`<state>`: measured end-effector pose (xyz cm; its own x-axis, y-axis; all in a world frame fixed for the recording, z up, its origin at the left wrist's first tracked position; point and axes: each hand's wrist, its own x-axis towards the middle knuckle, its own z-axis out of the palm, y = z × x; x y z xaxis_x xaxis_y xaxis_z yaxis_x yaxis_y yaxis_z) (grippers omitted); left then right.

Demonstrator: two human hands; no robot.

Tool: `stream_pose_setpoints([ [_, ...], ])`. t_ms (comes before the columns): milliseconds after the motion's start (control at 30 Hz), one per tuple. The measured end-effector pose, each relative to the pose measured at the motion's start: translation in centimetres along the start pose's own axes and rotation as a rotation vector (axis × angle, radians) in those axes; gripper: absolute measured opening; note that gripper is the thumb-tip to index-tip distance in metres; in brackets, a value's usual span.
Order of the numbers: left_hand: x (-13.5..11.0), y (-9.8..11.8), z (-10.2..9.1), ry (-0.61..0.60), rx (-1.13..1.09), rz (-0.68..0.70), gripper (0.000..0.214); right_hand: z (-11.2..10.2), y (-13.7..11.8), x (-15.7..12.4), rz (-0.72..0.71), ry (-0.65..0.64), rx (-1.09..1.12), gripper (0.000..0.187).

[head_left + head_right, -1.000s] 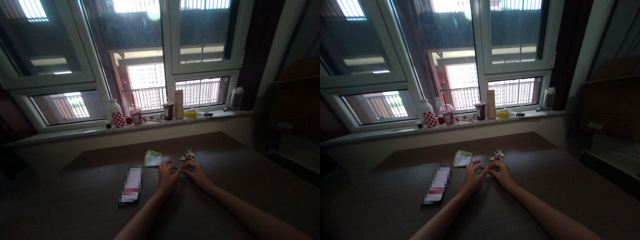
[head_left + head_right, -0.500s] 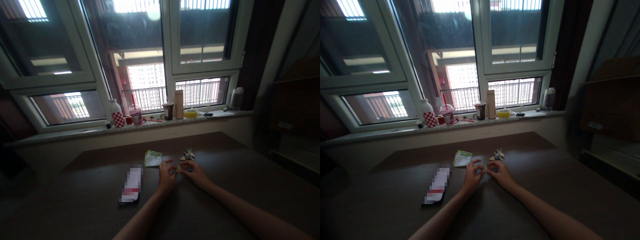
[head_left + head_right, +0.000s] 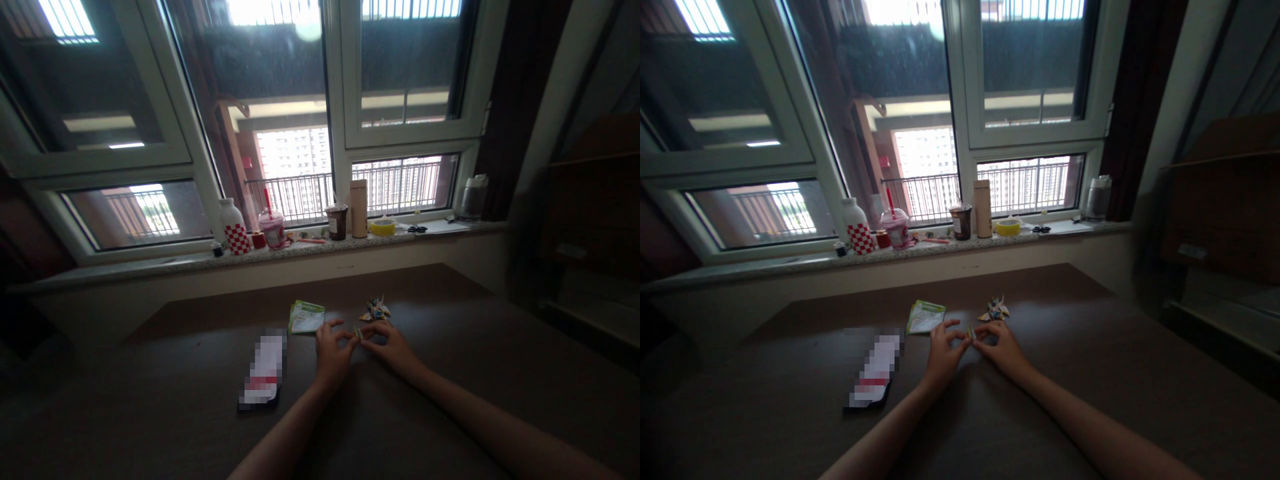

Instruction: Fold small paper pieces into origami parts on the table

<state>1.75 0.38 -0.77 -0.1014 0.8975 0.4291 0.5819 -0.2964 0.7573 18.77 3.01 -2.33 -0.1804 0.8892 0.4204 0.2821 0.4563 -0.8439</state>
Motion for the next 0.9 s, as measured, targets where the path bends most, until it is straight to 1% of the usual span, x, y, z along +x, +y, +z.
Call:
stream_pose_setpoints([
  [133,-0.03,-0.10,0.07,-0.006,0.020,-0.010,0.003,-0.03,-0.17,-0.08,-0.012,0.004,-0.014,0.028],
  [233,-0.06,0.00,0.02,-0.015,0.041,-0.012,0.003,0.00,-0.16,-0.10,-0.006,-0.010,-0.015,0.023],
  [333,-0.10,0.20,-0.05,-0.034,0.054,0.002,0.008,0.20,-0.22,-0.09,-0.024,-0.015,-0.025,0.019],
  [500,-0.13,0.24,0.09,-0.029,0.052,0.008,0.014,0.62,-0.46,0.02,-0.031,-0.021,-0.024,0.019],
  [667,-0.16,-0.04,0.27,-0.015,0.112,0.021,0.007,0.31,-0.29,0.14,-0.016,0.018,-0.018,0.021],
  [900,-0.24,-0.07,0.24,-0.035,0.166,0.050,0.004,0.17,0.09,0.27,0.008,0.039,-0.016,0.016],
])
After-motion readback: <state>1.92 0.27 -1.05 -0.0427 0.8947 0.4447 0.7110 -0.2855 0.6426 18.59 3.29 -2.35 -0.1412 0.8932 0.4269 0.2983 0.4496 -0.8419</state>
